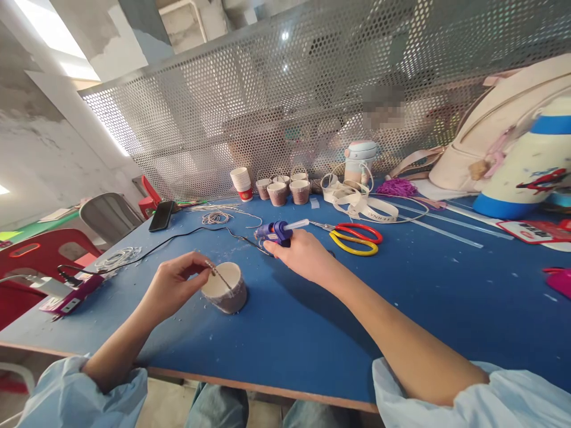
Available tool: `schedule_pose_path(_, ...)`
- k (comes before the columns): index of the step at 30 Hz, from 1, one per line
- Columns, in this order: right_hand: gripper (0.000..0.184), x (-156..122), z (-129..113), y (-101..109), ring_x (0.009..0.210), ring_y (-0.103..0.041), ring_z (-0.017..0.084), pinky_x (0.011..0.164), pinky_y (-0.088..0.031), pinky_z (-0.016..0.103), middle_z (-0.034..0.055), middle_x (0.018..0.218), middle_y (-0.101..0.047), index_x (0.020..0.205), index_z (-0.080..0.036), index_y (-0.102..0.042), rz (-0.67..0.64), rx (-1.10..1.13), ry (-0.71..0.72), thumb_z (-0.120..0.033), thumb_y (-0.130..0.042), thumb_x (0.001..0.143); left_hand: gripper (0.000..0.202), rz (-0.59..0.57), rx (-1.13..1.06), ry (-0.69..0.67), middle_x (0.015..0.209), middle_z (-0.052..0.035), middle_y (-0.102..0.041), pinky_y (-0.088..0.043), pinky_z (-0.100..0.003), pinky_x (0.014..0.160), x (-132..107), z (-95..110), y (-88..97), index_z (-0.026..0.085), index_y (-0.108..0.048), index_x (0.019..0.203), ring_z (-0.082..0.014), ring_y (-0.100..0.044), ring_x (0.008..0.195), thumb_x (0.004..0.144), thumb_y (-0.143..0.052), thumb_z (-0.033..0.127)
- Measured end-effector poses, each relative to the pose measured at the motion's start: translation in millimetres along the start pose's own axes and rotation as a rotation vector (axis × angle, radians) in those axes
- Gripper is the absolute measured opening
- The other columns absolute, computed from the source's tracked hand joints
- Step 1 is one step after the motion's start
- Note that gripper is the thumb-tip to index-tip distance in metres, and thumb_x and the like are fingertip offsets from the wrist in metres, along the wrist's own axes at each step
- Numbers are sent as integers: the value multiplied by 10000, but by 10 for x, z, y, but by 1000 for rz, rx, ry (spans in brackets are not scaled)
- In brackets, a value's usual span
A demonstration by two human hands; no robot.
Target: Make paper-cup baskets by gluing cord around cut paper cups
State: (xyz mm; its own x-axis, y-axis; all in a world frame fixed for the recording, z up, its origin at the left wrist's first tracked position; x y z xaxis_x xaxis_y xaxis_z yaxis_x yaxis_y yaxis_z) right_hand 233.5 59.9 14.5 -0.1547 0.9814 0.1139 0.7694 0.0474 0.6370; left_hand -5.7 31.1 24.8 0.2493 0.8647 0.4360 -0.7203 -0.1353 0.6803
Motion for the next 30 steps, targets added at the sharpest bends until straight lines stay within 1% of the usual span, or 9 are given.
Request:
schedule_pose_path(3,278,58,132,-19,803,-663,248,669,-473,309,59,831,-730,853,-214,-712,59,-101,17,-454,-572,844,97,-2,6,-9,706,-1,-685,-492,-221,619,2,9,-3,173,-661,761,-118,-630,638,769,-567,196)
schedule_pose_path(5,288,56,155,-50,859,-668,257,708,-484,313,47,859,-741,914,-226,-726,52,-94,27,-457,-566,851,98,-4,1,-12,711,-3,-686,-495,-224,622,-2,6,-6,172,-659,762,-120,-633,640,775,-566,201)
schedule_pose_path(15,269,14,227,-377,871,-677,238,772,-505,323,1,900,-760,978,-257,-753,-162,10,50,-422,-614,815,110,7,-1,-1,750,-7,-708,-507,-227,647,-13,-21,-13,177,-670,776,-123,-639,669,760,-561,178)
schedule_pose_path(19,350,-17,261,-338,856,-669,228,731,-506,311,-8,911,-749,1074,-281,-725,-204,-25,25,-476,-622,803,114,12,9,-4,728,-1,-709,-496,-221,622,-5,19,-11,179,-668,759,-122,-634,654,751,-555,171)
schedule_pose_path(22,357,-134,289,-216,834,-665,213,724,-514,307,11,934,-735,1025,-247,-714,-229,-46,-2,-506,-620,796,114,10,22,-18,710,2,-703,-482,-219,606,-8,38,-10,178,-667,757,-117,-623,634,754,-553,167)
schedule_pose_path(24,386,-248,337,-49,828,-667,216,716,-525,314,44,955,-725,977,-216,-697,-146,-81,-51,-533,-645,763,115,12,25,-30,702,2,-699,-475,-217,597,-13,41,-6,176,-666,759,-114,-619,624,760,-551,166)
schedule_pose_path(26,401,-398,347,185,793,-666,224,687,-532,326,70,908,-715,941,-199,-671,51,-139,-96,-539,-668,728,116,15,25,-36,705,0,-699,-472,-217,592,-17,38,-4,174,-665,761,-114,-620,623,764,-549,165)
schedule_pose_path(28,317,-576,242,362,721,-648,213,660,-530,330,58,807,-694,860,-208,-643,242,-170,-62,-505,-638,750,113,11,19,-37,711,-1,-698,-473,-215,588,-17,31,-10,174,-661,762,-116,-626,631,765,-548,163)
schedule_pose_path(30,237,-727,52,378,683,-634,191,644,-528,315,36,769,-678,837,-222,-626,324,-132,31,-453,-595,794,110,5,13,-40,716,0,-697,-475,-216,594,-14,29,-18,175,-659,766,-119,-633,643,764,-549,159)
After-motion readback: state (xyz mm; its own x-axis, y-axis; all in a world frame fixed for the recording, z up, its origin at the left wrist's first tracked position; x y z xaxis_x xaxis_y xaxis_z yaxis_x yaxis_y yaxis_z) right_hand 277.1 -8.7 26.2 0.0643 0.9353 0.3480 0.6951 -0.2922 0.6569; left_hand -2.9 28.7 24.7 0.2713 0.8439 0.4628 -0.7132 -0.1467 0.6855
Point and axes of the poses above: each hand's wrist, its own x-axis towards the middle knuckle, its own y-axis out of the back of the hand, z = x × y, the point moved 7 cm from there along x, towards the middle knuckle
